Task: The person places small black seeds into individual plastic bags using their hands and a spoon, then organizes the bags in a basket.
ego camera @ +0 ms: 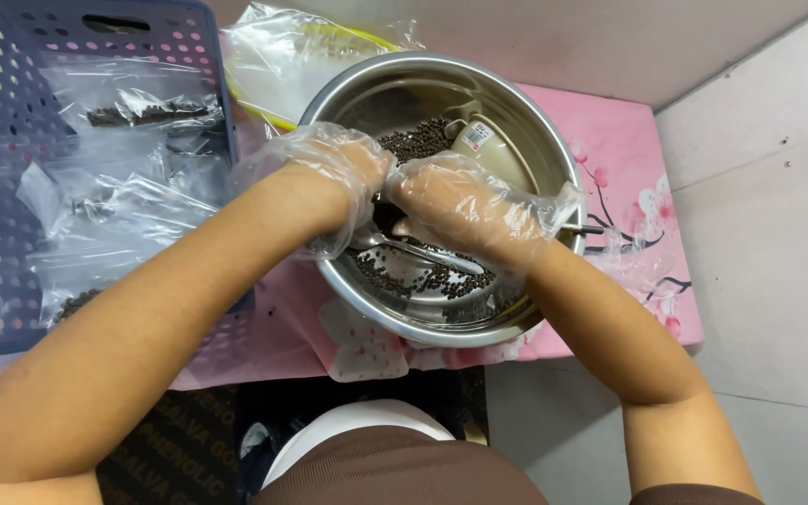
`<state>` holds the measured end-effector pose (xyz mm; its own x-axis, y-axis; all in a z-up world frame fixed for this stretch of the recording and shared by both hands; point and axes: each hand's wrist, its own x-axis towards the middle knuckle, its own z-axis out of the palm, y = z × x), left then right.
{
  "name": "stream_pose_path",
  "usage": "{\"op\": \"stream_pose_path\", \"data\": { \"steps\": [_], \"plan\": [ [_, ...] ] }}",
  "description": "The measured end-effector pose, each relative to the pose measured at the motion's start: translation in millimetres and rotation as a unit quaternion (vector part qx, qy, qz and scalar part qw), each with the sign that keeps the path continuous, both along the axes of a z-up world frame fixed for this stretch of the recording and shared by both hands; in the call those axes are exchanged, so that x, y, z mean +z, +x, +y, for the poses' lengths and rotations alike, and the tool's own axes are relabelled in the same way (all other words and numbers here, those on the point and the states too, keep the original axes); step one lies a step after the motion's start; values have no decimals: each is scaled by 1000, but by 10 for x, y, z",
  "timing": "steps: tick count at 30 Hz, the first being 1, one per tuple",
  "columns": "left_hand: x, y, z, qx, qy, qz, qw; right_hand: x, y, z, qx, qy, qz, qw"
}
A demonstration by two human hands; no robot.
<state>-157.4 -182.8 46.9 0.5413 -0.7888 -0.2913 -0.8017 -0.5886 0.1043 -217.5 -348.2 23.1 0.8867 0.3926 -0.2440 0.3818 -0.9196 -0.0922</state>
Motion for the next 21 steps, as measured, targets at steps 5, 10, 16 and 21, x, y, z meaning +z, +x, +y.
{"op": "stream_pose_path", "data": {
  "steps": [5,10,16,21],
  "plan": [
    [112,-127,-14,6,42,-3,999,0,-24,-1,27,-43,-1,999],
    [411,-242,59,27,23,37,999,132,-29,79,-30,-53,24,998],
    [342,-124,53,43,-17,23,999,220,-211,22,39,65,-63,995],
    [181,151,202,90,-2,83,992,328,-255,-64,115,252,-159,948]
  ]
}}
